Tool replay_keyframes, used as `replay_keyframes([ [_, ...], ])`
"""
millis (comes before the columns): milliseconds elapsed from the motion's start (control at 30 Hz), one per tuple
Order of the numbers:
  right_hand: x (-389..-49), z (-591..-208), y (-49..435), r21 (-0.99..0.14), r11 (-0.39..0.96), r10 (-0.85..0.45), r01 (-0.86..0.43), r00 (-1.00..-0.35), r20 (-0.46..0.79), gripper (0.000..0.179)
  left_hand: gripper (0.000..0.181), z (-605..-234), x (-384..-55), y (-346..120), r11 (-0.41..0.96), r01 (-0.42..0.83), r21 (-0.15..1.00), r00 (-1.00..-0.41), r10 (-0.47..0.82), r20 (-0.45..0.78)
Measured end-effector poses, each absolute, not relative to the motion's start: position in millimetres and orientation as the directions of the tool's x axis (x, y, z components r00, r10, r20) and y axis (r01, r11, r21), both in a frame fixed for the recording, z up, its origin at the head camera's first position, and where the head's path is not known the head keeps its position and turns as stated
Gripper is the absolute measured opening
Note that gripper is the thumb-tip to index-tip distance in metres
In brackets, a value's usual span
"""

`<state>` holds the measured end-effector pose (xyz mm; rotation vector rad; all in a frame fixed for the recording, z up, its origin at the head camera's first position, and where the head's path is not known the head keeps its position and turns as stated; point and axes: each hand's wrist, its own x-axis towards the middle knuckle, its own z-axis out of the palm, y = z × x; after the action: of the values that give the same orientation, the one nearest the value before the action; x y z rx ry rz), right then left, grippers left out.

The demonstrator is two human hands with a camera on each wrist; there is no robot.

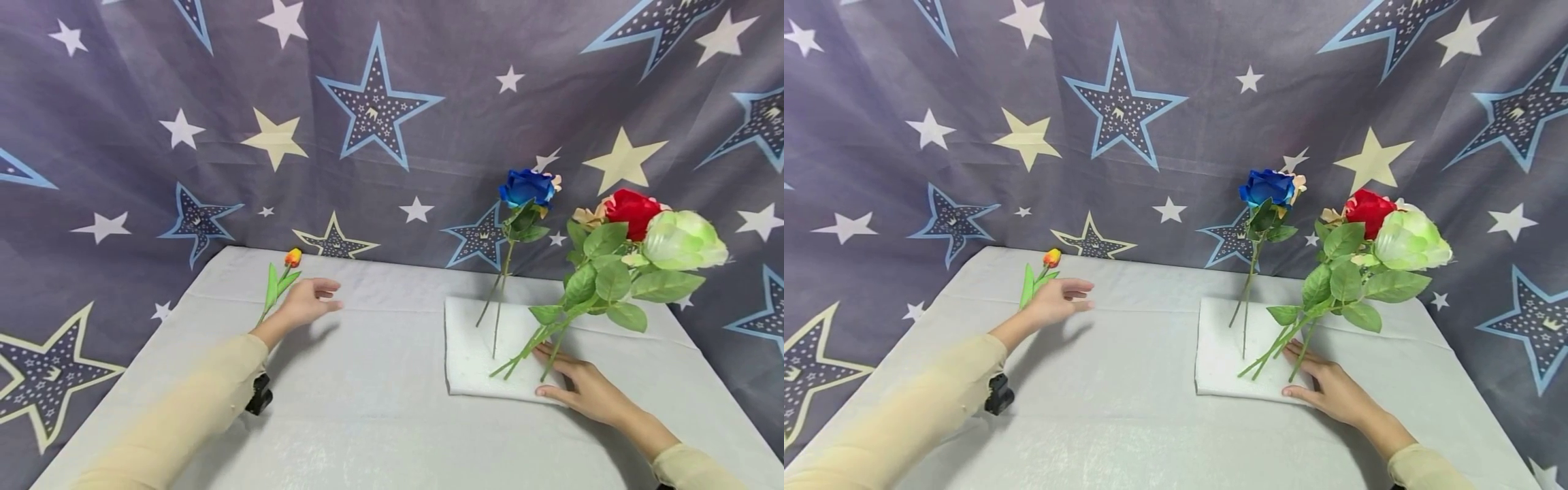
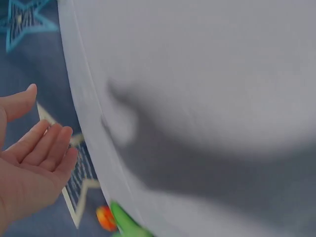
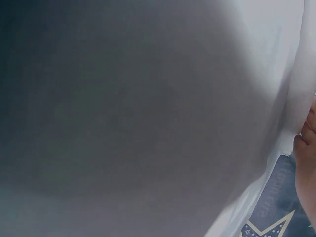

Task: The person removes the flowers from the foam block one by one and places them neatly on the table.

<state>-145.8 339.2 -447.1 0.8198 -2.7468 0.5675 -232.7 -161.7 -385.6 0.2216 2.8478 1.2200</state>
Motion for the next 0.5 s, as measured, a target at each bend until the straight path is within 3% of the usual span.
replay_keyframes([
  [500, -144.2, -444.0, 336.4, -0.305, 0.776, -0.477, -0.552, -0.83, 0.289, 0.06, 0.041, -380.9, -228.3, -69.9, 0.535, 0.215, 0.817, -0.956, 0.287, 0.063],
])
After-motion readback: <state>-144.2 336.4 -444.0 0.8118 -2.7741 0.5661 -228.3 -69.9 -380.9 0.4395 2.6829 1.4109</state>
